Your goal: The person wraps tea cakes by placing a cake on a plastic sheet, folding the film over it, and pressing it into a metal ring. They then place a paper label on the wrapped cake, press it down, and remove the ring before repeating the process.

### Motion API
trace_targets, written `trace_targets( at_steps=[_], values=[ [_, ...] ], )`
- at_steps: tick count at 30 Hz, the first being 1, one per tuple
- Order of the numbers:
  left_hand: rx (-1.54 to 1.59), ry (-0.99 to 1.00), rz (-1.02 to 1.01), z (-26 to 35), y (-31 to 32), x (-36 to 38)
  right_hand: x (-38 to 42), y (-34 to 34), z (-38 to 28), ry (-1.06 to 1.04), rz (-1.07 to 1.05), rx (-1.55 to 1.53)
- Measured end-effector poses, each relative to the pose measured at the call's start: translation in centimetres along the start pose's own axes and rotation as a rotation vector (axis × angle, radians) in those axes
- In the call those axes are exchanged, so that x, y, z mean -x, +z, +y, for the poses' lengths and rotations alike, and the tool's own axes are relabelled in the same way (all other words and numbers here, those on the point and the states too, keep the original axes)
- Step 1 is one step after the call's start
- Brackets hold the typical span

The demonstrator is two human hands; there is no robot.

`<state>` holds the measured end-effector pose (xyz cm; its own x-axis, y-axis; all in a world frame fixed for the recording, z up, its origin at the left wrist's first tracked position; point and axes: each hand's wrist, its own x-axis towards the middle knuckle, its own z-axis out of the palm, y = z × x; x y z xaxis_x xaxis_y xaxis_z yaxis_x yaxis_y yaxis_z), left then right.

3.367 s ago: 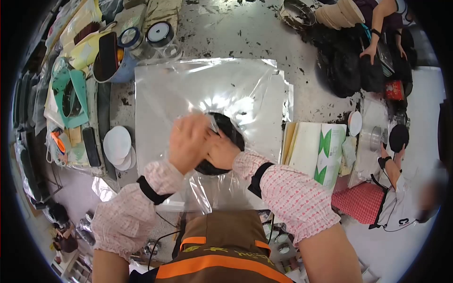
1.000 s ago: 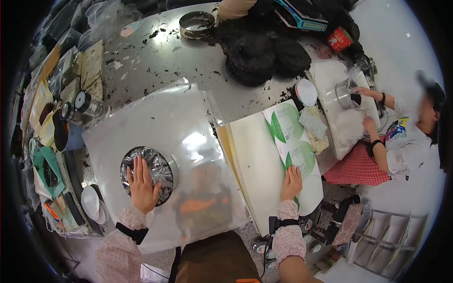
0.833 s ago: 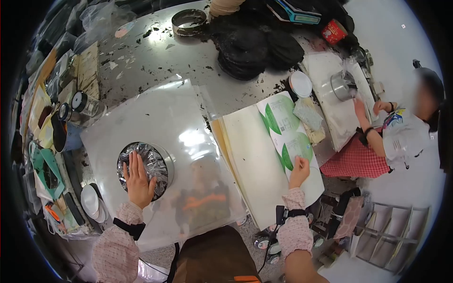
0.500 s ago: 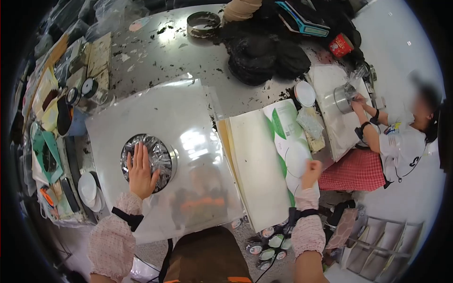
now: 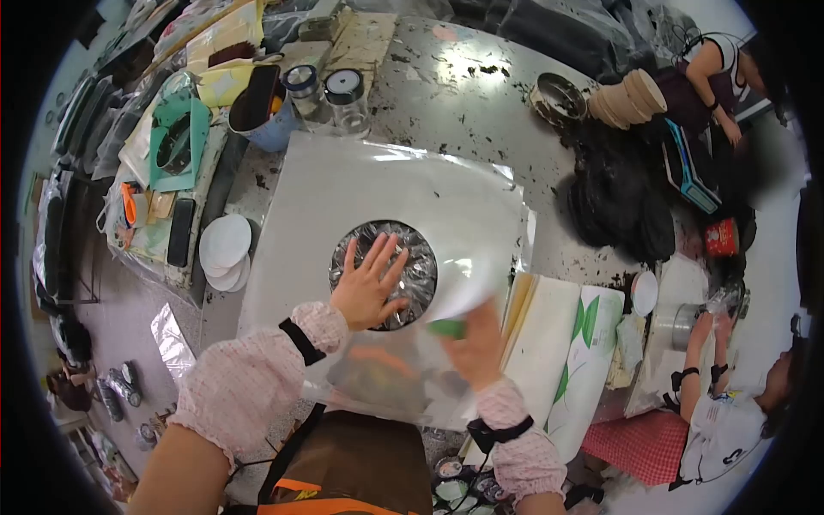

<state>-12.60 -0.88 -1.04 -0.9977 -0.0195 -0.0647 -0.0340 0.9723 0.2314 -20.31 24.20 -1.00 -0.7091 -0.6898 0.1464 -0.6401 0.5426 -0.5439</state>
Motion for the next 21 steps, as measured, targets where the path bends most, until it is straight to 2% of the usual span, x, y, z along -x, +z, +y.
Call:
trace_targets(
  at_steps=[1, 2, 5, 7, 9, 12, 13, 14, 15, 17, 18, 19, 21],
  values=[
    [-0.046, -0.014, -0.035, 0.1, -0.5, 0.1, -2.5, 0.9, -2.5, -0.259, 0.010, -0.047],
    [0.868, -0.097, -0.125, -0.5, 0.7, 0.7, -4.4, 1.4, -4.4, -0.345, -0.020, -0.063],
    [1.735, -0.215, -0.217, -1.8, 4.6, 1.8, -5.6, 4.2, -5.2, -0.343, -0.224, 0.000],
    [2.627, -0.462, -0.226, -2.0, 5.7, 1.4, -6.0, 3.4, -5.5, -0.321, -0.237, 0.057],
    [2.547, -0.444, -0.149, -2.6, 6.0, 1.5, -6.3, 1.9, -7.0, -0.256, -0.237, 0.088],
    [2.444, -0.452, -0.082, -1.7, 6.4, 2.0, -10.9, 3.2, -6.6, -0.247, -0.188, -0.555],
    [2.036, -0.218, -0.004, -2.0, 4.6, 1.6, -10.9, 4.1, -6.1, -0.280, -0.183, -0.492],
    [1.443, -0.075, 0.128, -2.3, 2.7, 1.2, -10.8, 5.7, -5.6, -0.315, -0.173, -0.431],
    [1.004, -0.029, 0.295, -2.5, 0.9, 0.8, -11.0, 6.8, -5.7, -0.357, -0.161, -0.370],
    [1.191, -0.283, 0.456, -3.8, -1.4, 2.6, -10.7, 7.2, -6.7, -0.420, -0.236, -0.137],
    [0.951, -0.394, 0.431, -4.4, -3.1, 3.6, -10.7, 7.1, -7.3, -0.421, -0.289, 0.005],
    [0.760, -0.236, 0.356, -4.3, -3.0, 3.0, -10.7, 7.1, -7.6, -0.425, -0.342, 0.149],
    [0.382, 0.070, 0.200, -3.2, -2.4, 0.9, -10.4, 8.3, -6.9, -0.392, -0.378, 0.210]
  ],
)
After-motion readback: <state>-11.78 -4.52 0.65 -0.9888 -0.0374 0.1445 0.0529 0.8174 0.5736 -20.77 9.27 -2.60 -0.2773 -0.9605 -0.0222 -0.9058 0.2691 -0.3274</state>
